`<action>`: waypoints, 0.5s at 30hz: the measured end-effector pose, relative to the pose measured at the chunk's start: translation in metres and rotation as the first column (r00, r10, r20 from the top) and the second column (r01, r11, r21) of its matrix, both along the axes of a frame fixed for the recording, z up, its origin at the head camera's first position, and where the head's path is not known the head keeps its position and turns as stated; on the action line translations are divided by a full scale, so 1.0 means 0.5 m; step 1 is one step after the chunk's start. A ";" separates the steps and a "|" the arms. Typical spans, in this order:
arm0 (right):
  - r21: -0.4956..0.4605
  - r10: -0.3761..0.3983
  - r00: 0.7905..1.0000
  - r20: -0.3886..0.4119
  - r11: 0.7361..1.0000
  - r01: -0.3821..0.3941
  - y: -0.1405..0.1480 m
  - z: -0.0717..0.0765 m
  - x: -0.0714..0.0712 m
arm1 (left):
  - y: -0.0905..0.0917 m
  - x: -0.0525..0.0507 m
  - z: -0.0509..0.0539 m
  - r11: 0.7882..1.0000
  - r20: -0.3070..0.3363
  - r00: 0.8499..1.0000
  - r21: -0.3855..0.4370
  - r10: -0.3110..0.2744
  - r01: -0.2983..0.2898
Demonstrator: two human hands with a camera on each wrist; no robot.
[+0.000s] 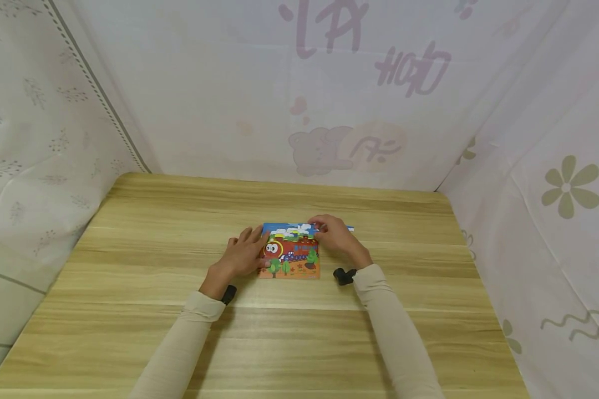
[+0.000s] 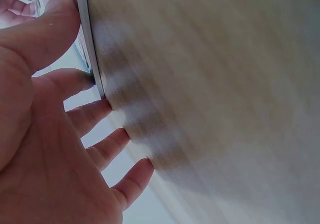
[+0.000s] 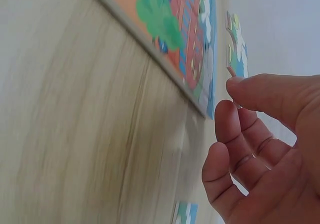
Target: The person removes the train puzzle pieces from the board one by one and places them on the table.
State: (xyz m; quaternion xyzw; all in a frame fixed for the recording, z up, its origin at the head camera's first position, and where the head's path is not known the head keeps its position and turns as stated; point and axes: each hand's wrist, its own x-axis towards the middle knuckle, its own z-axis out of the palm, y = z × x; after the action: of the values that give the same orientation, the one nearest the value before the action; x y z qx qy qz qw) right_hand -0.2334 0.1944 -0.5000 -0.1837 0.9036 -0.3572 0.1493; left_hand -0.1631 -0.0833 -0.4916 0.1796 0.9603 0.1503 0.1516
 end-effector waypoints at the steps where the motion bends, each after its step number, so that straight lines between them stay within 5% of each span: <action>1: -0.001 0.000 1.000 -0.001 1.000 0.000 0.005 0.000 0.000 | 0.000 0.000 0.001 1.000 0.001 1.000 0.000 0.000 0.000; 15: -0.010 0.013 0.999 -0.052 1.000 -0.013 0.066 -0.006 0.008 | -0.001 0.001 0.000 1.000 0.022 1.000 0.009 0.010 -0.010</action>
State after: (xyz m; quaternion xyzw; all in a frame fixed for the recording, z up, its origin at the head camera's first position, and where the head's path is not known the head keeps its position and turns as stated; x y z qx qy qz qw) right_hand -0.2293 0.2276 -0.5028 -0.1996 0.9040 -0.3560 0.1270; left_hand -0.1626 -0.0839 -0.4918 0.1739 0.9588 0.1574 0.1603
